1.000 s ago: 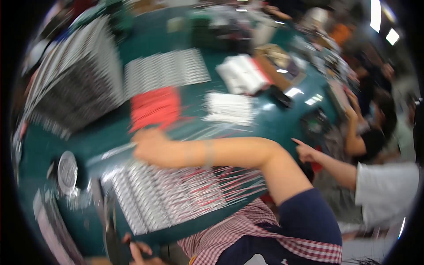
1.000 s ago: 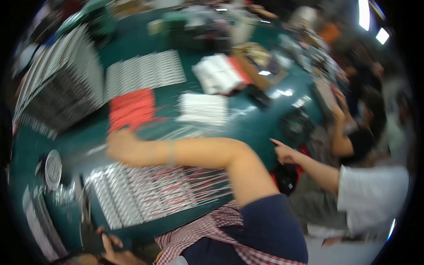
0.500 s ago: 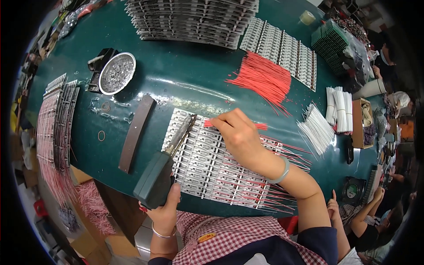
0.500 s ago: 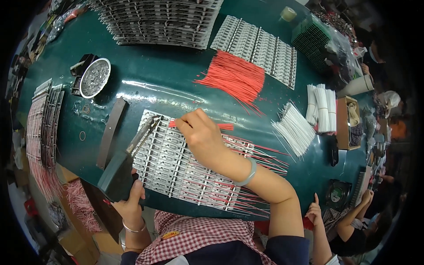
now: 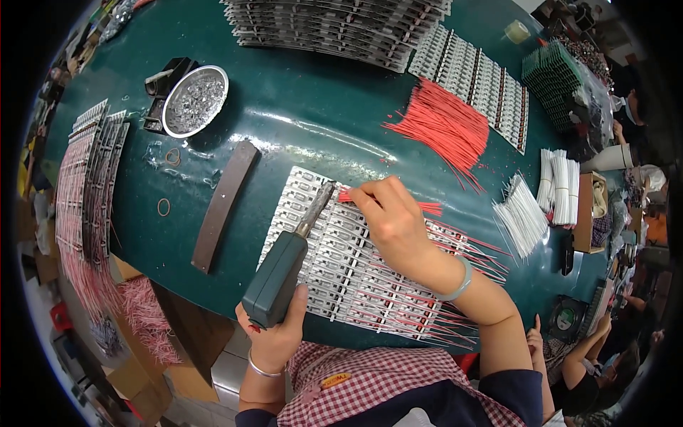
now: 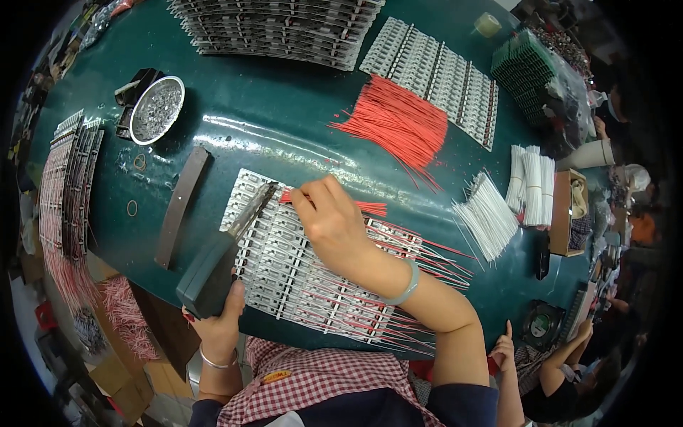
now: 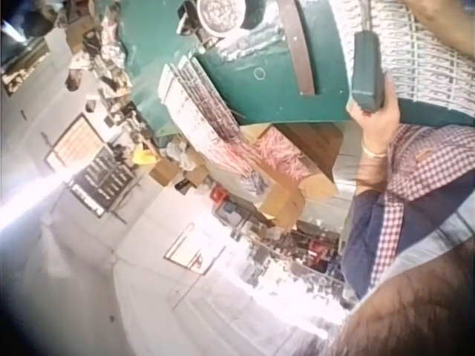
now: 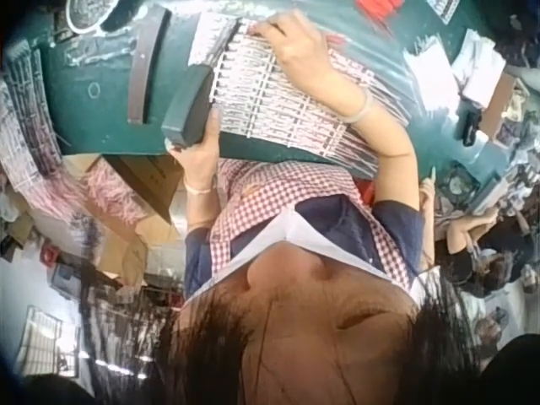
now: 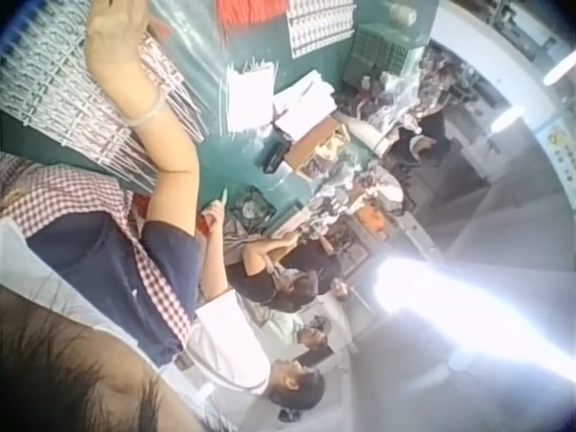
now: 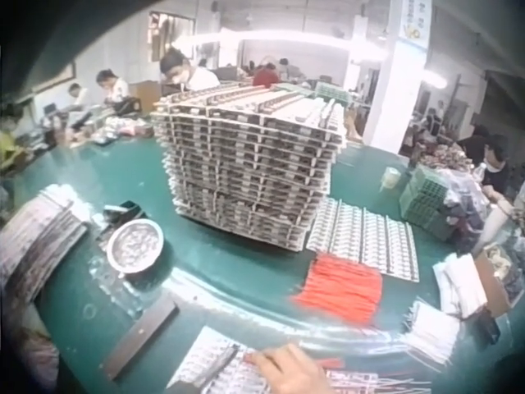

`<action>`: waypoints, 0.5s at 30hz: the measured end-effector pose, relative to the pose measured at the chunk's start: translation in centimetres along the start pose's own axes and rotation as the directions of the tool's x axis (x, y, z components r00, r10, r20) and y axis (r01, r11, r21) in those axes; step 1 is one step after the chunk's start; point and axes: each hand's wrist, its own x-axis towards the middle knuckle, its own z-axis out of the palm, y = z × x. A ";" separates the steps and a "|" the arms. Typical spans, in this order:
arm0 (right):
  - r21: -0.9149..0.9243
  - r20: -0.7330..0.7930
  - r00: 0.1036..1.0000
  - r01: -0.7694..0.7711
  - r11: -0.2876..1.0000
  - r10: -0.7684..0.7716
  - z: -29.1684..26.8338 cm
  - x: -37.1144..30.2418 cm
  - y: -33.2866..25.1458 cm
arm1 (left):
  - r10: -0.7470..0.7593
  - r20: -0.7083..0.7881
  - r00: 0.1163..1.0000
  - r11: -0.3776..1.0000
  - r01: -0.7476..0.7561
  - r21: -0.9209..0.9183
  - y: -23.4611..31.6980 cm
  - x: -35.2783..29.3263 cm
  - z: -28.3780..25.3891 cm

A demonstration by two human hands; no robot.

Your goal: The person solders wires to electronic components and circuit boards using a soldering gun and solder wire, assembling them on an assembly line.

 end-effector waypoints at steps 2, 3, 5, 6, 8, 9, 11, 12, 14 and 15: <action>0.000 -0.001 1.000 -0.002 1.000 0.002 -0.2 0.0 0.1 | 0.058 0.055 0.997 0.998 -0.058 -0.001 -0.4 0.3 -0.2; 0.002 -0.002 1.000 -0.003 1.000 0.003 -0.2 -0.1 0.1 | 0.117 0.108 0.987 0.993 -0.117 -0.005 -0.5 0.4 -0.2; -0.008 0.031 0.999 0.011 1.000 -0.011 -0.3 -0.2 0.2 | 0.128 0.069 0.989 0.992 -0.128 -0.003 0.5 0.8 0.3; -0.020 0.062 0.998 0.026 0.999 -0.025 -0.4 -0.3 0.3 | 0.141 0.030 0.989 0.990 -0.141 -0.003 0.8 0.9 0.5; -0.017 0.061 0.998 0.026 1.000 -0.025 -0.4 -0.3 0.3 | 0.091 0.035 0.995 0.996 -0.090 -0.022 0.6 0.7 0.5; -0.015 0.061 0.998 0.025 1.000 -0.024 -0.4 -0.2 0.3 | 0.041 0.042 0.998 0.998 -0.039 -0.042 0.6 0.7 0.5; -0.015 0.062 0.998 0.027 1.000 -0.026 -0.4 -0.2 0.2 | 0.090 0.040 0.995 0.996 -0.089 -0.025 0.6 0.9 0.6; -0.016 0.063 0.998 0.029 0.999 -0.028 -0.4 -0.2 0.2 | 0.140 0.039 0.989 0.990 -0.140 -0.010 0.6 1.0 0.7; -0.019 0.062 0.998 0.030 0.999 -0.028 -0.4 -0.2 0.3 | 0.142 0.042 0.989 0.990 -0.142 -0.010 0.6 1.1 0.8; -0.022 0.061 0.998 0.031 0.999 -0.030 -0.3 -0.2 0.3 | 0.145 0.045 0.988 0.989 -0.145 -0.010 0.6 1.1 0.8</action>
